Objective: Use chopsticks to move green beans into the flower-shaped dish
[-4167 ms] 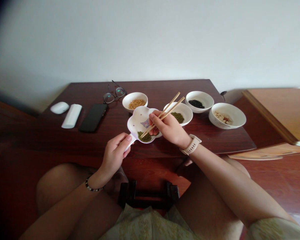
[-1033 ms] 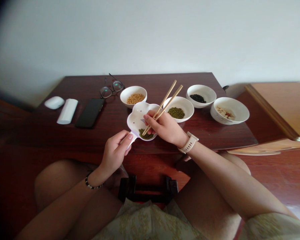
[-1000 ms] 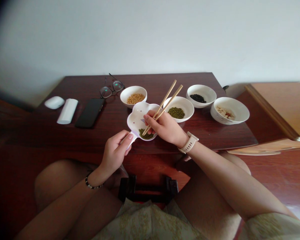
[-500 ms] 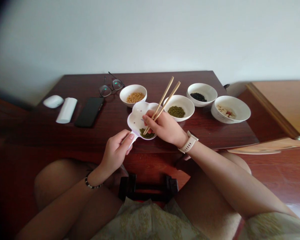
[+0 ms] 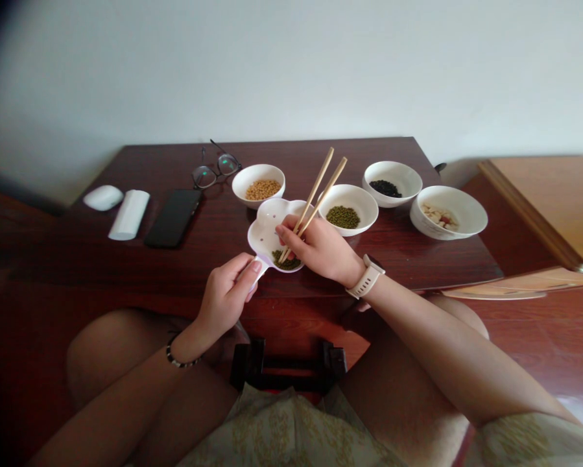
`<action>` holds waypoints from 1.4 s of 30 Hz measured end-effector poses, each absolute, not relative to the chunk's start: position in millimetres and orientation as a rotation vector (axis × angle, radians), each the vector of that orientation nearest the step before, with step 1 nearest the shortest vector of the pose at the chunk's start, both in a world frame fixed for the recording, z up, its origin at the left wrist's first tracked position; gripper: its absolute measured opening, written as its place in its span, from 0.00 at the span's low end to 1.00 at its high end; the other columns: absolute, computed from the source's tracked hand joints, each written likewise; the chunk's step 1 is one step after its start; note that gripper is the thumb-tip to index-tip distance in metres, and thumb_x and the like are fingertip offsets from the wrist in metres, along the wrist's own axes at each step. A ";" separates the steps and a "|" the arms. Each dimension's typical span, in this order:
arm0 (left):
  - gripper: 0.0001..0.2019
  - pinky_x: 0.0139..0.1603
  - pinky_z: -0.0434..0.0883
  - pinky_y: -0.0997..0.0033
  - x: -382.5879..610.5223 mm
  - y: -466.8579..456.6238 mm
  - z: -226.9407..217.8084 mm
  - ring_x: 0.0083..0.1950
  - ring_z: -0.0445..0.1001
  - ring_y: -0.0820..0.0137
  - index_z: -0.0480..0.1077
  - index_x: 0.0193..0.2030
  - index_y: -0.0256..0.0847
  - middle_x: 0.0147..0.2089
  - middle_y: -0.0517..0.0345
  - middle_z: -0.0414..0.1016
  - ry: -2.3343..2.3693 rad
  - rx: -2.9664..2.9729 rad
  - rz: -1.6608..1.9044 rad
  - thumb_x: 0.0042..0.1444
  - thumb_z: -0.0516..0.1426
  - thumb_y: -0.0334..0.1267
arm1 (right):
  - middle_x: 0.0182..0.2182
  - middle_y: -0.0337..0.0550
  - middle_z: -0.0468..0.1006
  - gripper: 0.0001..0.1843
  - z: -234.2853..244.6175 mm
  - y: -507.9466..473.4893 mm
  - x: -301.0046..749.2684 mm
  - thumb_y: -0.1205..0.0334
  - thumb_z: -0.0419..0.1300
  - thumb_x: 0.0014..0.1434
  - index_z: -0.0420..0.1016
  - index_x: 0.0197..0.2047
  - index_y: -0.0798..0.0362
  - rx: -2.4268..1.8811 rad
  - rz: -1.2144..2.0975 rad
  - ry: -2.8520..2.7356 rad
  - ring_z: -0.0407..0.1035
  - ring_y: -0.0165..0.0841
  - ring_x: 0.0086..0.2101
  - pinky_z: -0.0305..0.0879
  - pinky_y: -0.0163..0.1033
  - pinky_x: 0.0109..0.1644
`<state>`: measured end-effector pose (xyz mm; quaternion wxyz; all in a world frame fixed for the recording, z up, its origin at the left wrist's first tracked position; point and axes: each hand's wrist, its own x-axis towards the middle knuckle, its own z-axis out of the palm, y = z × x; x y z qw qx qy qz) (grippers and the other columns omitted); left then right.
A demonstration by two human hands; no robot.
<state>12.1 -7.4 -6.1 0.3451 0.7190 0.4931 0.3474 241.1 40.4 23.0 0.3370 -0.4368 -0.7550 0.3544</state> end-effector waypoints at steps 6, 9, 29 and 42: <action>0.20 0.27 0.56 0.72 12.5 -7.9 -6.1 0.23 0.62 0.73 0.62 0.29 0.43 0.21 0.66 0.63 1.284 1.878 0.907 0.74 0.53 0.48 | 0.28 0.38 0.76 0.20 22.5 40.8 241.2 0.49 0.53 0.77 0.72 0.37 0.52 -1.132 0.909 -1.972 0.71 0.31 0.28 0.64 0.37 0.34; 0.21 0.27 0.56 0.72 12.5 -8.1 -6.1 0.24 0.62 0.73 0.62 0.29 0.43 0.21 0.66 0.64 1.288 1.879 0.905 0.74 0.53 0.48 | 0.28 0.38 0.76 0.20 22.1 41.2 240.9 0.48 0.53 0.77 0.72 0.37 0.52 -1.128 0.908 -1.975 0.71 0.31 0.28 0.64 0.38 0.34; 0.20 0.28 0.58 0.72 12.4 -8.1 -4.7 0.24 0.65 0.72 0.64 0.31 0.43 0.22 0.65 0.66 1.302 1.912 0.852 0.75 0.52 0.49 | 0.28 0.39 0.73 0.19 22.8 39.9 239.7 0.50 0.51 0.77 0.70 0.37 0.50 -1.152 0.784 -2.087 0.66 0.33 0.30 0.60 0.39 0.35; 0.20 0.28 0.59 0.72 12.9 -8.5 -4.7 0.24 0.65 0.72 0.64 0.31 0.43 0.22 0.64 0.66 1.307 1.918 0.840 0.75 0.52 0.49 | 0.28 0.40 0.75 0.20 20.7 41.2 239.7 0.49 0.51 0.77 0.71 0.37 0.51 -1.156 0.798 -2.078 0.67 0.33 0.30 0.60 0.39 0.36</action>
